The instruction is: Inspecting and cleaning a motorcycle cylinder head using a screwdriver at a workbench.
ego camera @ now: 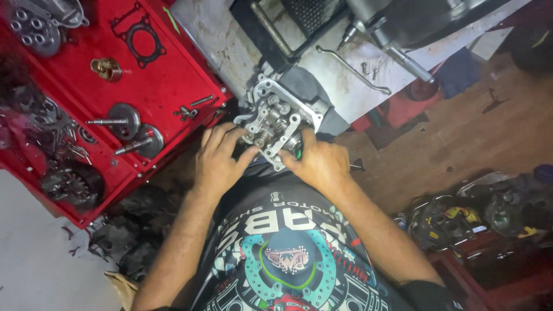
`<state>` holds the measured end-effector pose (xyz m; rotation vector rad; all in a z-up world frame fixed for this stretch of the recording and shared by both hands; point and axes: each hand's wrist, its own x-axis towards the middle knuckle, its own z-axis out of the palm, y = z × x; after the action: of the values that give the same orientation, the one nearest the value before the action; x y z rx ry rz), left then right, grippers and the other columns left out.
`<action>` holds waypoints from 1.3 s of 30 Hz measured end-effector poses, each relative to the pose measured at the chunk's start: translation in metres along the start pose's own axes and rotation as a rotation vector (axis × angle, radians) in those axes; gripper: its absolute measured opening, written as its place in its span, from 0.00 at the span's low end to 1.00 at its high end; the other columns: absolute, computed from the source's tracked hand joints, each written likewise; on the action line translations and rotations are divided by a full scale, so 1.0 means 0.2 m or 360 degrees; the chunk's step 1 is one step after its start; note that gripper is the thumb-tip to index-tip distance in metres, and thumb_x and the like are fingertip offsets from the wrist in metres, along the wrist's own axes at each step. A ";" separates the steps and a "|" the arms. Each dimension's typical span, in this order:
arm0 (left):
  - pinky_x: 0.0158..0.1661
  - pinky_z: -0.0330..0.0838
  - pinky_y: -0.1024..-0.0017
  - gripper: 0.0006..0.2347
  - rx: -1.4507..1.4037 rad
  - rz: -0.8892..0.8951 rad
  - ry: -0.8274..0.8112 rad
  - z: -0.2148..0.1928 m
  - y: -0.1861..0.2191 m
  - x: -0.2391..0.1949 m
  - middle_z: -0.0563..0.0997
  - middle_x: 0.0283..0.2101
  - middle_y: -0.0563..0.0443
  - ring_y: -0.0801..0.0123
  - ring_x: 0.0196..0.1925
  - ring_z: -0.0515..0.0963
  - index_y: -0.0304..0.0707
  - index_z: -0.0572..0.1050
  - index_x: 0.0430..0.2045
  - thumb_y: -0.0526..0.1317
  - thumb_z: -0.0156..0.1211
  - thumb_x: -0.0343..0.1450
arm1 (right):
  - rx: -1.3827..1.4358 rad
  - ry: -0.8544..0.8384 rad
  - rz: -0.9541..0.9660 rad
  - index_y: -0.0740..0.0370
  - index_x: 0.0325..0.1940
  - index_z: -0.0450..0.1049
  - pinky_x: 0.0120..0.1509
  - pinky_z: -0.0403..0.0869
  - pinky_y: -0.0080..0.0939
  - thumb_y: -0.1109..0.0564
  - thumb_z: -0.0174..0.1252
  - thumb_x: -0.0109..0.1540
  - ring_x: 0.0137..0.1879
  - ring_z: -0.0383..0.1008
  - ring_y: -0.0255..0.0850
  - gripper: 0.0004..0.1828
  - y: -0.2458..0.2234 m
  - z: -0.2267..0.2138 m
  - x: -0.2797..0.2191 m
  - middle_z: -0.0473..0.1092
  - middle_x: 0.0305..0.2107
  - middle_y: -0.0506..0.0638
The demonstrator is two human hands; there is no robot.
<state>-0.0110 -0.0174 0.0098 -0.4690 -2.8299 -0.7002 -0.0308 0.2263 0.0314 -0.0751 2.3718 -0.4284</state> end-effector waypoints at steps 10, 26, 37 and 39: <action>0.38 0.76 0.68 0.10 0.0480 0.0284 -0.0044 0.00 -0.01 0.04 0.78 0.39 0.52 0.63 0.39 0.79 0.46 0.81 0.37 0.50 0.60 0.74 | 0.0040 0.0290 -0.0322 0.58 0.56 0.69 0.37 0.78 0.60 0.25 0.48 0.62 0.30 0.82 0.58 0.37 0.10 0.12 0.06 0.77 0.18 0.58; 0.36 0.76 0.65 0.09 0.0314 0.0120 -0.0108 -0.04 0.05 0.07 0.78 0.37 0.50 0.58 0.37 0.79 0.41 0.82 0.37 0.45 0.63 0.73 | -0.0107 0.0309 -0.0434 0.63 0.62 0.64 0.32 0.78 0.61 0.31 0.47 0.62 0.26 0.81 0.55 0.38 0.08 0.07 0.04 0.75 0.16 0.55; 0.38 0.77 0.66 0.11 0.0200 0.0124 -0.0006 -0.02 -0.02 0.03 0.78 0.39 0.49 0.58 0.38 0.80 0.42 0.82 0.38 0.49 0.61 0.74 | 0.0081 -0.0124 -0.0071 0.56 0.66 0.62 0.50 0.76 0.67 0.25 0.47 0.60 0.44 0.82 0.65 0.42 0.02 0.00 0.05 0.80 0.33 0.61; 0.42 0.78 0.64 0.11 0.0093 0.0089 -0.0035 -0.03 -0.03 0.02 0.78 0.40 0.49 0.56 0.41 0.80 0.43 0.81 0.41 0.47 0.63 0.73 | 0.0053 -0.0130 0.0002 0.55 0.65 0.63 0.53 0.75 0.66 0.24 0.48 0.60 0.47 0.81 0.64 0.41 0.02 0.03 0.06 0.80 0.35 0.61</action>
<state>-0.0158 -0.0240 0.0126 -0.5470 -2.8368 -0.6041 -0.0356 0.2273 0.0179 -0.0747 2.2837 -0.4557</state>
